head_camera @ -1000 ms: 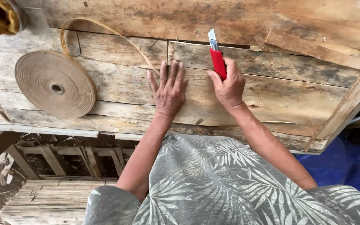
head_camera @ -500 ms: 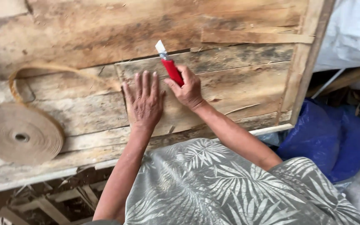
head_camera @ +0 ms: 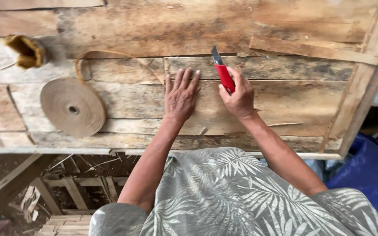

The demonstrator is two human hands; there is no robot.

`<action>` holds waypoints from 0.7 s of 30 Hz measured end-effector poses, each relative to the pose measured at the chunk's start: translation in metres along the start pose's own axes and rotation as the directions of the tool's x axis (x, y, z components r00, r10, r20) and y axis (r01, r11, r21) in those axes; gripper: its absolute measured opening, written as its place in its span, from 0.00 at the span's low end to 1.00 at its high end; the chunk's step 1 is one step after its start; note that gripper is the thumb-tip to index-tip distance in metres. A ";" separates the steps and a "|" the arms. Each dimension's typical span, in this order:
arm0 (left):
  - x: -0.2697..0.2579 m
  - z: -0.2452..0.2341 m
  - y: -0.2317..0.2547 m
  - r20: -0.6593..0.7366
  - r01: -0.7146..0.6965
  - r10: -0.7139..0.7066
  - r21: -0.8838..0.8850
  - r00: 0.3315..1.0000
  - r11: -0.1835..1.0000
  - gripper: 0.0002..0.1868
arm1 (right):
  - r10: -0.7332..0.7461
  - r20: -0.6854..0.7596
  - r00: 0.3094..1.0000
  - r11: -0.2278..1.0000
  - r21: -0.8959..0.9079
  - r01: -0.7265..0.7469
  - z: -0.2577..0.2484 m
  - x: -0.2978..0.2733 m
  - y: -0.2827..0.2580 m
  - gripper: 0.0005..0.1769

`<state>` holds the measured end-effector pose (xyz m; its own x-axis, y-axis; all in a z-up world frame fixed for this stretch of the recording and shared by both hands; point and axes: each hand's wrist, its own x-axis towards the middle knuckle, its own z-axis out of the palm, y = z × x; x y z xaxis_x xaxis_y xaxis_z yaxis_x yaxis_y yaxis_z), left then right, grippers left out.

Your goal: Applying adhesive to thin veneer strips and fitting them onto a wooden surface in a workshop.

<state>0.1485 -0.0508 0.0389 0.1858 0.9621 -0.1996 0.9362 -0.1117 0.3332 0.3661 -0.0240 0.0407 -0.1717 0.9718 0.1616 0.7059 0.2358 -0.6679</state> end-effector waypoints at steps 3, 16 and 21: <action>0.001 0.014 -0.012 -0.019 -0.031 0.031 0.034 0.999 0.999 0.24 | -0.084 0.012 0.996 0.992 -0.098 0.085 0.005 -0.013 0.001 0.35; -0.002 0.010 -0.005 -0.093 -0.064 0.072 0.090 0.993 0.994 0.25 | -0.062 -0.006 0.998 0.991 -0.117 0.061 0.000 -0.035 0.019 0.32; -0.004 0.006 0.001 -0.105 -0.020 0.026 0.062 0.994 0.998 0.25 | 0.018 -0.113 0.993 0.996 -0.085 -0.028 -0.017 -0.051 0.025 0.27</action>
<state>0.1508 -0.0563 0.0341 0.1777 0.9797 -0.0926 0.9491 -0.1458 0.2792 0.4049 -0.0678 0.0281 -0.0801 0.9697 0.2306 0.7662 0.2079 -0.6081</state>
